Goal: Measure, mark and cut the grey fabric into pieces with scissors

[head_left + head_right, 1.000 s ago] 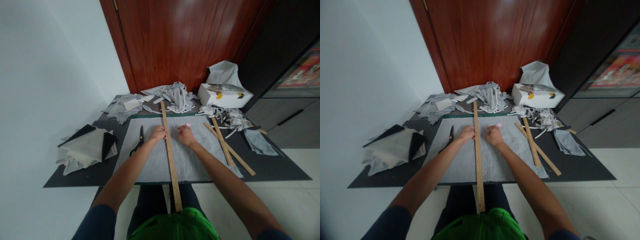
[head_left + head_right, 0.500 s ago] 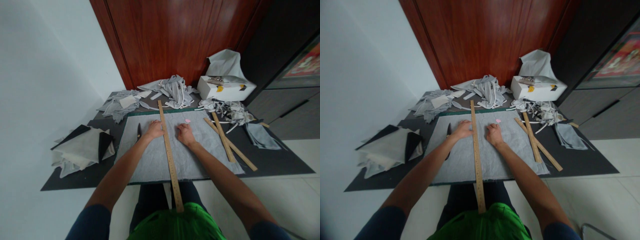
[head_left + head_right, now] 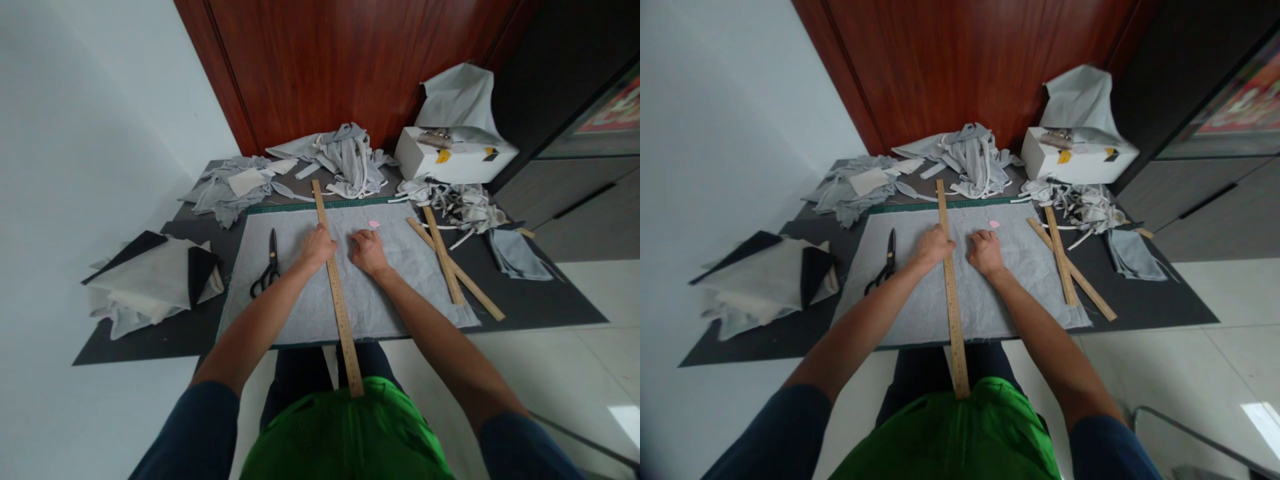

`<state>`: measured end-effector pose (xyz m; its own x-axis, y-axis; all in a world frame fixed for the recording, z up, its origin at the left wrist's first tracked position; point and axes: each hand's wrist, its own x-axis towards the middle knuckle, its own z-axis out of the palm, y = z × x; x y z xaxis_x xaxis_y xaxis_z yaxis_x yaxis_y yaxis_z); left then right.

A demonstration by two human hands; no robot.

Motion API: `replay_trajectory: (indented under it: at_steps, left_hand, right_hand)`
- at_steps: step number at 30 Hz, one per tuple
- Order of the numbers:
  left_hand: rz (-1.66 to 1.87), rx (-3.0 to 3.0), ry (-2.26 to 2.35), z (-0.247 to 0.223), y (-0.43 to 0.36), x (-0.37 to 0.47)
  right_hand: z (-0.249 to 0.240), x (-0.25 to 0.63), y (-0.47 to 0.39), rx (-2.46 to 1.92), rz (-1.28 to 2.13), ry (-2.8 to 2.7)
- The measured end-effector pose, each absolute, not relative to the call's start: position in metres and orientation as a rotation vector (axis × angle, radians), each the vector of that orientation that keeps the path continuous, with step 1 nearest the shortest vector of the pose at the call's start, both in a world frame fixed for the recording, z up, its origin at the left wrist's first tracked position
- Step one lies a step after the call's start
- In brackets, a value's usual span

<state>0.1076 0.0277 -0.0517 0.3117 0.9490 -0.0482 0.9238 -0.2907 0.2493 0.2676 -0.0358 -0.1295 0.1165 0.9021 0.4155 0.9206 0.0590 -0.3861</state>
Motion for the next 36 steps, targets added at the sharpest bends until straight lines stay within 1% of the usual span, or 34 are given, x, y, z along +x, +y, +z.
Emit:
replay_trajectory:
  at_steps: [6,17,29,32,36]
  left_hand:
    - [0.246,2.281,1.703,-0.052,0.031,0.107]
    - [0.252,2.301,1.679,-0.054,0.027,0.121]
    - [0.251,2.351,1.641,-0.058,0.029,0.118]
    - [0.321,2.411,1.514,-0.061,0.036,0.107]
    - [0.396,2.618,1.071,-0.067,0.048,0.082]
  right_hand:
    - [-0.127,0.269,-0.037,-1.824,-0.033,-1.783]
    - [-0.120,0.266,-0.040,-1.863,0.003,-1.780]
    - [-0.121,0.267,-0.039,-1.850,-0.004,-1.773]
    - [-0.120,0.266,-0.040,-1.872,0.002,-1.780]
    - [-0.119,0.265,-0.040,-1.853,-0.010,-1.776]
